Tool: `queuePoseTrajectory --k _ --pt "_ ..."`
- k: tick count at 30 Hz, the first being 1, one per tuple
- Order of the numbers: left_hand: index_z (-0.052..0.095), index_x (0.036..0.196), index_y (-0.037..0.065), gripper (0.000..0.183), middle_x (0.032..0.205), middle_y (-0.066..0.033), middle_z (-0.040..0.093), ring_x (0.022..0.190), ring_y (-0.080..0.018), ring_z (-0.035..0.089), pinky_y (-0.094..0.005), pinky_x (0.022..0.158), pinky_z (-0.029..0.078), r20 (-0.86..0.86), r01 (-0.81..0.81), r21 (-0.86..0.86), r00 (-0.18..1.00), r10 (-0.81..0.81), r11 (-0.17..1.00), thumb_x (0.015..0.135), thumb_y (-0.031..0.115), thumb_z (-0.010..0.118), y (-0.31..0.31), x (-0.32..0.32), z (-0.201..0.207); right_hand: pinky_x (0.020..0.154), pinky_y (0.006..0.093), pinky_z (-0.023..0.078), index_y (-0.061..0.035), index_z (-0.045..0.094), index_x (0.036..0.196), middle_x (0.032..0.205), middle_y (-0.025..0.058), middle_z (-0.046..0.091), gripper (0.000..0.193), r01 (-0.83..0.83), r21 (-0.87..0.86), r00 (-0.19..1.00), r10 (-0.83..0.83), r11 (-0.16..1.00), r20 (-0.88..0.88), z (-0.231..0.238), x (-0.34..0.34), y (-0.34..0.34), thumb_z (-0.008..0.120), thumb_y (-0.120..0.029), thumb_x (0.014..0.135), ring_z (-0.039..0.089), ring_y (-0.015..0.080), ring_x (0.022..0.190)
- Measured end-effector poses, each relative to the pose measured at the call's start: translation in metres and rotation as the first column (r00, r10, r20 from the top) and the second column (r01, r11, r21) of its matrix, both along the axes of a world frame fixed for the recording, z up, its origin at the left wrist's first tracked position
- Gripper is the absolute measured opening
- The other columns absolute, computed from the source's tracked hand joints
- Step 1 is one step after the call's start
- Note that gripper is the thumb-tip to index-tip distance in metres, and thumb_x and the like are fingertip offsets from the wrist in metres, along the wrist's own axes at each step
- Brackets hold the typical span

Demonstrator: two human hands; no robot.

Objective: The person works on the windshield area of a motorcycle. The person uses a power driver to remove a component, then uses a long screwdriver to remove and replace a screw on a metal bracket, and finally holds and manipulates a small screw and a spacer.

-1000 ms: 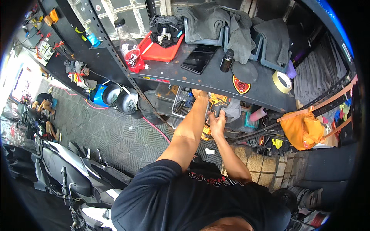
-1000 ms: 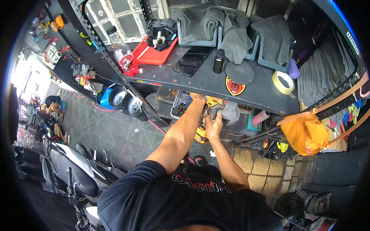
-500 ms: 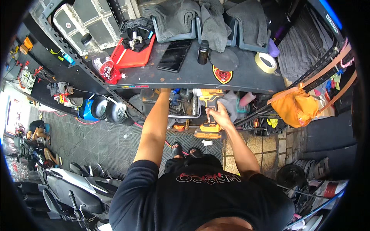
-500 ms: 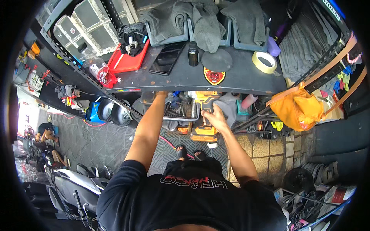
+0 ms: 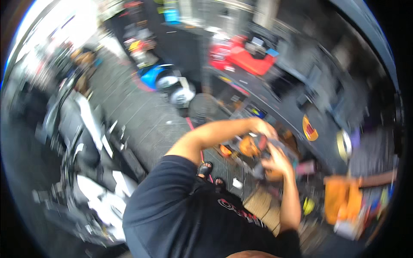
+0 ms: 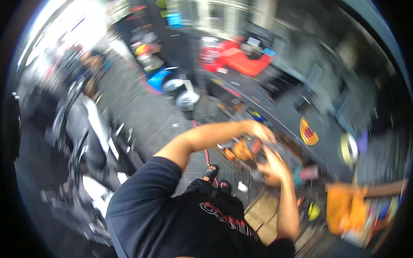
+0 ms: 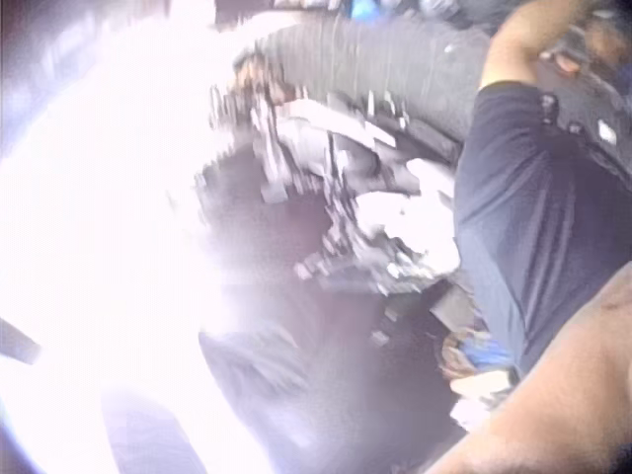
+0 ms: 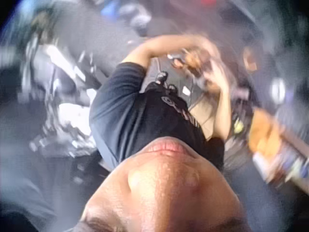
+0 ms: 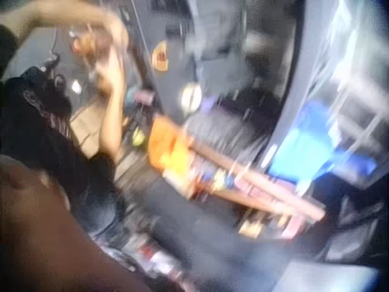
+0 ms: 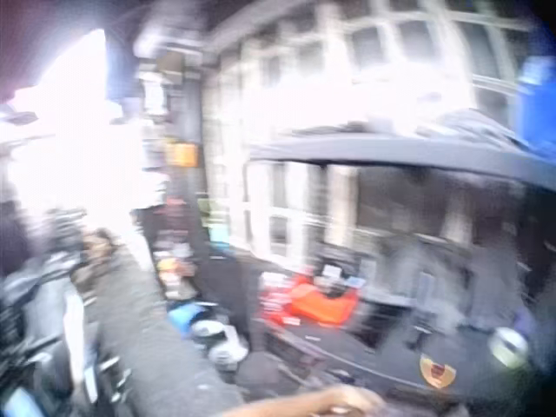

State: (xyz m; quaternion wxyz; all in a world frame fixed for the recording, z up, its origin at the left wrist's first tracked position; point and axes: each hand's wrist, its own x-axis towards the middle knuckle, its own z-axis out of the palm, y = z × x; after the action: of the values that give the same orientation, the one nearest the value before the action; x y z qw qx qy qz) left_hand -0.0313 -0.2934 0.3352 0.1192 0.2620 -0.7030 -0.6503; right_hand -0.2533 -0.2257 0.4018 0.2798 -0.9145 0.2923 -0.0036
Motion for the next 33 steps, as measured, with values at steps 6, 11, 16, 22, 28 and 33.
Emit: queuePoseTrajectory --k 6,11,16,22,28,33 --pt "0.056 0.122 -0.002 0.038 0.096 -0.0126 0.061 0.063 -0.0187 0.061 -0.0284 0.04 0.041 -0.3 -0.816 0.447 0.249 0.921 0.367 0.094 0.024 0.058 -0.031 0.033 -0.008 0.083 0.0465 0.048 0.001 0.062 0.108 0.1 0.0243 0.066 0.05 0.097 0.132 0.984 -0.115 0.986 0.134 -0.015 -0.028 0.05 0.076 -0.016 0.064 0.062 0.0415 0.092" --pt "0.056 0.109 0.005 0.044 0.075 -0.0043 0.058 0.046 -0.0099 0.047 -0.0271 0.036 0.036 -0.174 -0.921 0.345 -0.253 0.952 -0.181 0.097 0.047 0.055 0.04 0.082 -0.045 0.079 0.036 0.051 0.0035 0.06 0.112 0.094 0.0122 0.066 0.042 0.185 0.513 0.791 -0.437 0.838 0.429 -0.05 -0.056 0.094 0.078 -0.006 0.076 0.063 0.0235 0.084" --pt "0.049 0.071 0.011 0.049 0.056 0.0009 0.043 0.038 -0.0091 0.035 -0.0265 0.033 0.03 0.045 -0.449 0.853 -0.442 0.896 -0.265 0.1 0.05 0.047 0.244 0.039 -0.104 0.071 0.0321 0.054 0.0045 0.056 0.119 0.088 0.0111 0.066 0.034 -0.16 0.835 0.723 -0.513 0.527 0.462 -0.055 -0.032 0.109 0.067 0.001 0.087 0.062 0.0166 0.072" --pt "0.045 0.073 0.012 0.044 0.053 0.0006 0.037 0.039 -0.0132 0.037 -0.0297 0.034 0.033 0.57 -0.378 0.669 -0.292 0.768 -0.64 0.104 0.044 0.042 0.467 -0.073 -0.14 0.075 0.034 0.052 0.0062 0.05 0.125 0.094 0.0121 0.061 0.04 -0.397 0.798 0.745 -0.348 0.453 0.569 -0.04 0.05 0.134 0.064 -0.002 0.088 0.06 0.02 0.081" --pt "0.045 0.08 0.011 0.041 0.066 0.0013 0.043 0.055 -0.0104 0.044 -0.0291 0.047 0.044 0.458 -0.66 0.52 -0.32 0.829 -0.542 0.104 0.044 0.039 0.529 -0.095 -0.124 0.089 0.0337 0.047 0.0061 0.048 0.128 0.108 0.0121 0.059 0.049 -0.518 0.828 0.83 -0.111 0.214 0.547 -0.008 0.107 0.185 0.066 -0.01 0.086 0.057 0.0183 0.093" --pt "0.046 0.078 0.01 0.043 0.064 0.0019 0.039 0.054 -0.0084 0.04 -0.0282 0.046 0.039 0.19 -0.702 0.204 -0.655 0.731 -0.682 0.104 0.045 0.041 0.594 -0.074 -0.061 0.083 0.0302 0.05 -0.0015 0.056 0.123 0.104 0.0071 0.063 0.04 -0.437 0.819 0.894 0.08 0.372 0.44 -0.005 0.111 0.257 0.067 -0.002 0.085 0.06 0.0146 0.089"
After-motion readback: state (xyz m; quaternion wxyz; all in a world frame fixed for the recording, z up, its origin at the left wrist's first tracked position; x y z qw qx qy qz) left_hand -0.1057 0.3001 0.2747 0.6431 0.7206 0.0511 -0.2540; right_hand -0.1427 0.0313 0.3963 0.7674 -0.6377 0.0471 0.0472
